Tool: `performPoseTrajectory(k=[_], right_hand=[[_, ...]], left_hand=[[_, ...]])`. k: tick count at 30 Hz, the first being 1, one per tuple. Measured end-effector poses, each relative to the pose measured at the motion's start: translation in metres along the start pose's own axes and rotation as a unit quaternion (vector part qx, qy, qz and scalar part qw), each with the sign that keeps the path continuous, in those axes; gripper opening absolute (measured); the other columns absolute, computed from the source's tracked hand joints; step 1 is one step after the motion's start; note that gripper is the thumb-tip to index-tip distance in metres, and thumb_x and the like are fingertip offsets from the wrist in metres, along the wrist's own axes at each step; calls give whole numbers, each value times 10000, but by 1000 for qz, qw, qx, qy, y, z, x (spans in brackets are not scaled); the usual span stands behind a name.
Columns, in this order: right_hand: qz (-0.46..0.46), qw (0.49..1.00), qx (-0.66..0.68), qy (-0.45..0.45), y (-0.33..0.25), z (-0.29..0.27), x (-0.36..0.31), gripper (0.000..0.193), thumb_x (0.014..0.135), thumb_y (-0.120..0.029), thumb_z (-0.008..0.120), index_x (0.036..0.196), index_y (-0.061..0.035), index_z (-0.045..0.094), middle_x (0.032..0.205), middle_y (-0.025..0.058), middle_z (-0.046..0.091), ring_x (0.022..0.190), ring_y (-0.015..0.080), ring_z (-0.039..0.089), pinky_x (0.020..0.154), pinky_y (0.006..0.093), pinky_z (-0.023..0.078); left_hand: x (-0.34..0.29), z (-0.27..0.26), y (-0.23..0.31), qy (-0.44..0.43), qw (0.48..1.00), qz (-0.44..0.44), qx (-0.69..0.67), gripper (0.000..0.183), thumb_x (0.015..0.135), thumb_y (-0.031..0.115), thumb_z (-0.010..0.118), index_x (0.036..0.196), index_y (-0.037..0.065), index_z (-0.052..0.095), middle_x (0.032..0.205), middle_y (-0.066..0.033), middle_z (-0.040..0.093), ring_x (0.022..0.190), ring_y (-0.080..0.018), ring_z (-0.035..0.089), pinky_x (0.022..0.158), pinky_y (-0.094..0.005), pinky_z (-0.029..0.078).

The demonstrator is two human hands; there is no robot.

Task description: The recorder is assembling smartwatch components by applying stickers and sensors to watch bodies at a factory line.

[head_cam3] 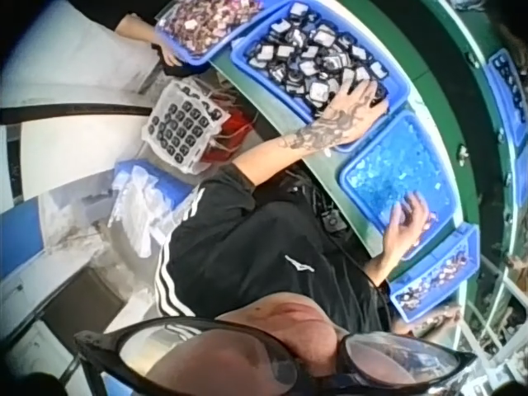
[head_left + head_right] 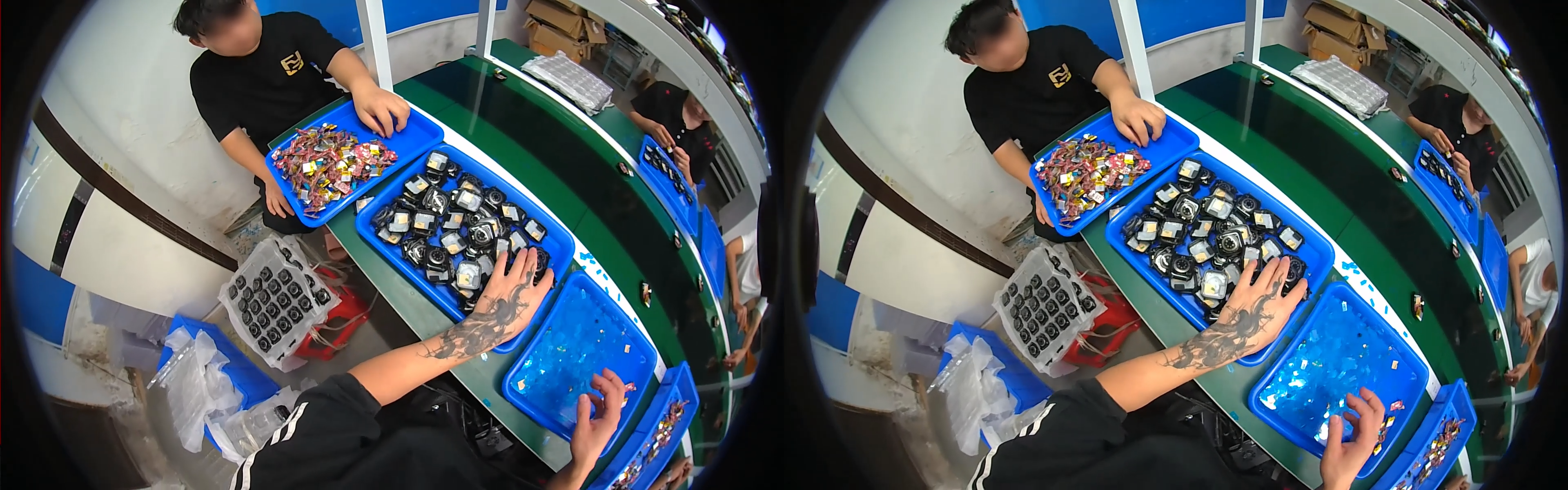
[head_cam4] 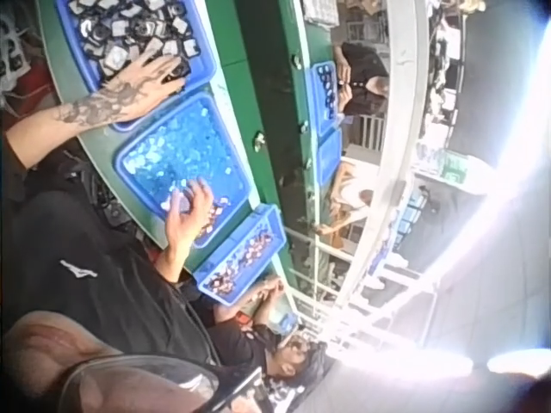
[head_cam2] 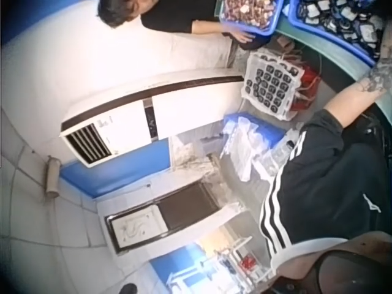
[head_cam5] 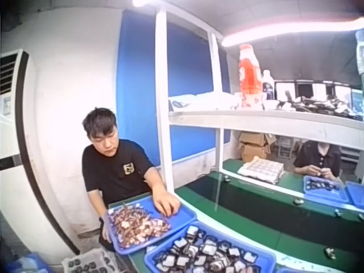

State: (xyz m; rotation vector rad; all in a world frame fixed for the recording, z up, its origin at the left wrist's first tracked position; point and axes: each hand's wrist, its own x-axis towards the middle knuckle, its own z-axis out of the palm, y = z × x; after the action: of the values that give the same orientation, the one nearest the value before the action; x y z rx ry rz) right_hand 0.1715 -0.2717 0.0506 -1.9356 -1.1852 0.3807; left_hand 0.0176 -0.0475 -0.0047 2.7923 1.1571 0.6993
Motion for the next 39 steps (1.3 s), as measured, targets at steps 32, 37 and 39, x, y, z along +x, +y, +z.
performPoseTrajectory(k=[32, 37, 39], right_hand=[[38, 990, -54, 121, 35, -63, -21, 62, 894, -4, 602, 934, 35, 627, 784, 72, 625, 727, 116, 555, 667, 259, 453], [110, 943, -158, 272, 71, -116, -6, 107, 896, -45, 629, 988, -8, 671, 758, 56, 628, 686, 102, 560, 646, 252, 457], [88, 945, -191, 252, 73, -119, -9, 109, 854, -24, 643, 956, -13, 678, 797, 113, 652, 689, 193, 628, 663, 308, 495]], left_hand=[[4, -43, -54, 14, 1000, -25, -8, 316, 830, 230, 694, 1122, 108, 675, 1118, -103, 622, 1096, -299, 536, 923, -450, 420], [28, -60, -60, -106, 991, 15, 76, 346, 827, 192, 690, 1143, 56, 647, 1106, -128, 608, 1060, -327, 554, 903, -432, 450], [31, -56, -65, -125, 991, 9, 49, 385, 799, 177, 717, 1146, 31, 635, 1051, -133, 585, 1056, -344, 538, 907, -441, 435]])
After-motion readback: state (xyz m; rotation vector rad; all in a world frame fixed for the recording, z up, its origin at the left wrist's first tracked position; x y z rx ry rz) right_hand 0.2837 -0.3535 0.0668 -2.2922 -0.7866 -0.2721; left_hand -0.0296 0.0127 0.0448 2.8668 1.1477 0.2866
